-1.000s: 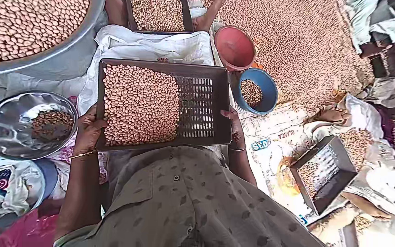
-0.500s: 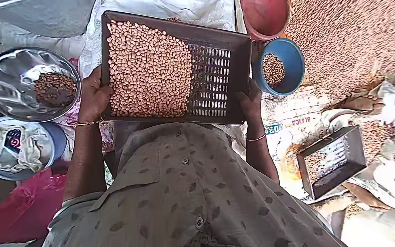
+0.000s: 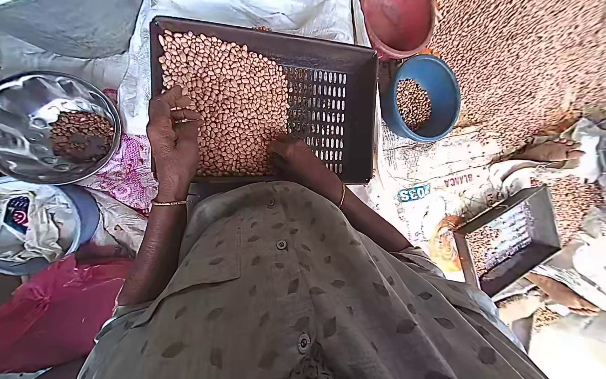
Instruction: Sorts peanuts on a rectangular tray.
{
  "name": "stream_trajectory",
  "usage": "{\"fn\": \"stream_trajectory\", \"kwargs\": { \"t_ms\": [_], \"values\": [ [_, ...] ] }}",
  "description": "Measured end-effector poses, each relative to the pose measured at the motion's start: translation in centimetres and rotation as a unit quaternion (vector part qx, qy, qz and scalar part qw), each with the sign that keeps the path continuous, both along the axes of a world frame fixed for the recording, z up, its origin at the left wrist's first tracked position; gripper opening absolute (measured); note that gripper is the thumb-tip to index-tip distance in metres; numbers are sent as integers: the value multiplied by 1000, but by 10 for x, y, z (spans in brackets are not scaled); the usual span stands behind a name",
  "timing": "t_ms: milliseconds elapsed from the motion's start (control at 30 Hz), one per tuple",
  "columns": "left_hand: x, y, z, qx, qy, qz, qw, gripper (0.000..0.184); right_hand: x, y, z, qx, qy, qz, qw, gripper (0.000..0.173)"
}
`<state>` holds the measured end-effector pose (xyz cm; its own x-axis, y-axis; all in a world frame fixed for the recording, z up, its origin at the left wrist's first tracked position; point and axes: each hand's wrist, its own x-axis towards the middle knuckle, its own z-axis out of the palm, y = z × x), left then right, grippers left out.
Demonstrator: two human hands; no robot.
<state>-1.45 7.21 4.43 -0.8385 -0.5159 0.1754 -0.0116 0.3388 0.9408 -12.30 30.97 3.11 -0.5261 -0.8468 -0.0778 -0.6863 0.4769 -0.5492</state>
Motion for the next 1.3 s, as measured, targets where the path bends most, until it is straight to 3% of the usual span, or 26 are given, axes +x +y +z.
{"fn": "stream_trajectory", "kwargs": {
  "t_ms": [233, 333, 400, 500, 633, 700, 833, 1033, 1300],
  "values": [
    [11, 7, -7, 80, 16, -11, 997, 40, -2, -2, -5, -1, 2, -12, 1000, 13],
    [14, 11, -2, 120, 2, -46, 992, 38, 8, 2, 24, 18, -22, -56, 998, 10],
    [17, 15, 4, 148, -31, -77, 986, 35, -2, 4, 12, -58, -18, -81, 995, 10],
    [14, 23, 9, 231, -80, -127, 961, 33, -8, 6, 16, -171, -117, -113, 972, 10],
    [-12, 32, 23, 365, -120, -187, 904, 43, -21, -8, 51, -313, -243, -11, 918, 16],
    [-26, 36, 30, 421, -118, -185, 880, 50, -38, -20, 59, -316, -222, 8, 923, 20],
    [-42, 39, 27, 502, -59, -54, 861, 38, -82, -42, 35, -222, -71, -65, 970, 19],
    [-33, 8, 7, 445, 2, 13, 895, 32, -68, -64, 4, -107, 47, -106, 988, 20],
    [-37, -2, -13, 365, 89, -9, 927, 35, -70, -60, -6, -142, 36, -111, 983, 22]
  ]
}}
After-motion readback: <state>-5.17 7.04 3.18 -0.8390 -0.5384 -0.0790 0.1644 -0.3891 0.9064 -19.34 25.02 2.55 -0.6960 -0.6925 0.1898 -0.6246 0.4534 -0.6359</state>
